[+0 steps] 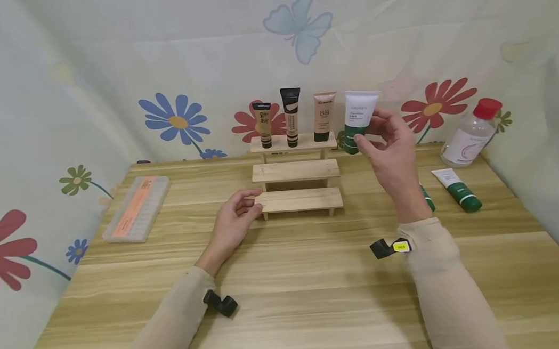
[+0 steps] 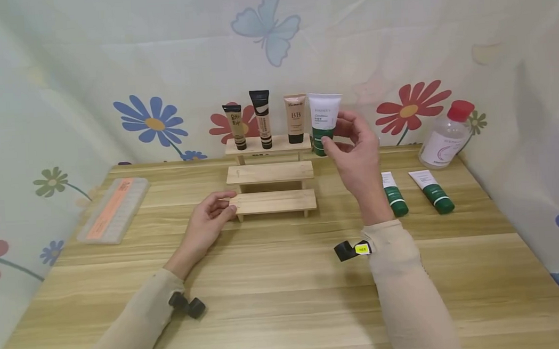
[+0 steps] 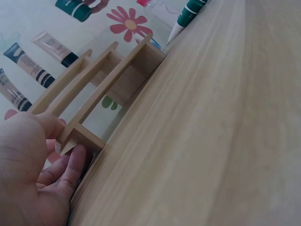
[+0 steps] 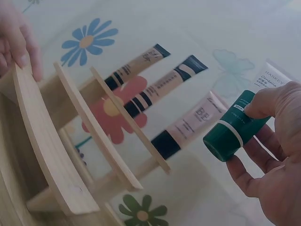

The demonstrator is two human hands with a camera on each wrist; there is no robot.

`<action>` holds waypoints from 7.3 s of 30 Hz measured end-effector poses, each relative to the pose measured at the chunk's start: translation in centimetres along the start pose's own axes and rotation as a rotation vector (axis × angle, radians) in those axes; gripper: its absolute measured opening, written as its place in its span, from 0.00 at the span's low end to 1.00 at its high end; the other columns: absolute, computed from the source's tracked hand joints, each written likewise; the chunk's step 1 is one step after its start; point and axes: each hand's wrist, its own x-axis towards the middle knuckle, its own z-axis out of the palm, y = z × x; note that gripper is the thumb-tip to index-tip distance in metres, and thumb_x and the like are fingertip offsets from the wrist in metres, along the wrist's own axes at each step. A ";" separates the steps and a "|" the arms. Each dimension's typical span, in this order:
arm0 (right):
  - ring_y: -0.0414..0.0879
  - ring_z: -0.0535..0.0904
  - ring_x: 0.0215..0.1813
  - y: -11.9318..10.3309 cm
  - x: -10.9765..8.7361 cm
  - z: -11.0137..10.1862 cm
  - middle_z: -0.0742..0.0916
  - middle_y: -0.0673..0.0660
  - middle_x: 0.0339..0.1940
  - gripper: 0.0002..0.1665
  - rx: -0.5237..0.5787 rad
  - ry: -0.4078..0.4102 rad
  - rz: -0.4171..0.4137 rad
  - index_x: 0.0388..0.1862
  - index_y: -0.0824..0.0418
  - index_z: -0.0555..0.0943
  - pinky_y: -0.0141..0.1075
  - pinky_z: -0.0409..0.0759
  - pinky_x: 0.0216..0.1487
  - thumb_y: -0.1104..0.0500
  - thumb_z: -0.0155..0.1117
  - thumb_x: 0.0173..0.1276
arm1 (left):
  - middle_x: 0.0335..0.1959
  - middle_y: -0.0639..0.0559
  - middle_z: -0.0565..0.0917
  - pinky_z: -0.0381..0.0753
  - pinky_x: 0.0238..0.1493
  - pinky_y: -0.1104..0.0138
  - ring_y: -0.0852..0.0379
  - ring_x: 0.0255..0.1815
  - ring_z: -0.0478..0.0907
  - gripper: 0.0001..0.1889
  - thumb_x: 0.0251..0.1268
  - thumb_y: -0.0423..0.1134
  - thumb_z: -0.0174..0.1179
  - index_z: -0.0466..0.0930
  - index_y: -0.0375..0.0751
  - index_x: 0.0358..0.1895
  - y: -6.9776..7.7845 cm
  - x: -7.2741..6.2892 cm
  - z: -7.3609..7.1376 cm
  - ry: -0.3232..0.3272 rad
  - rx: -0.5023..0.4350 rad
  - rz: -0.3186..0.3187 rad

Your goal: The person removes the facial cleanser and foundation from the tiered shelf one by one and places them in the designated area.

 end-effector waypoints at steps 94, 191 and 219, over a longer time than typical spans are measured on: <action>0.45 0.81 0.62 6.6 -5.1 -7.0 0.82 0.59 0.70 0.34 -0.281 -0.105 0.347 0.80 0.62 0.75 0.28 0.89 0.42 0.55 0.73 0.81 | 0.55 0.43 0.88 0.82 0.61 0.67 0.50 0.58 0.83 0.17 0.83 0.41 0.68 0.86 0.49 0.69 0.2 -0.1 0.0 0.006 0.004 -0.027; 0.49 0.79 0.61 0.9 1.4 1.6 0.86 0.53 0.61 0.23 0.105 -0.059 0.167 0.72 0.55 0.84 0.31 0.83 0.60 0.63 0.72 0.81 | 0.54 0.44 0.88 0.82 0.67 0.52 0.49 0.58 0.84 0.16 0.83 0.41 0.69 0.86 0.51 0.68 -0.1 -0.1 -0.1 0.009 0.016 -0.001; 0.49 0.78 0.66 -1.6 -2.0 -7.8 0.84 0.52 0.66 0.31 0.003 0.033 0.207 0.79 0.49 0.79 0.22 0.82 0.60 0.62 0.72 0.81 | 0.55 0.42 0.88 0.82 0.62 0.66 0.50 0.57 0.84 0.17 0.83 0.40 0.68 0.86 0.48 0.69 0.2 0.2 0.1 0.012 0.012 -0.012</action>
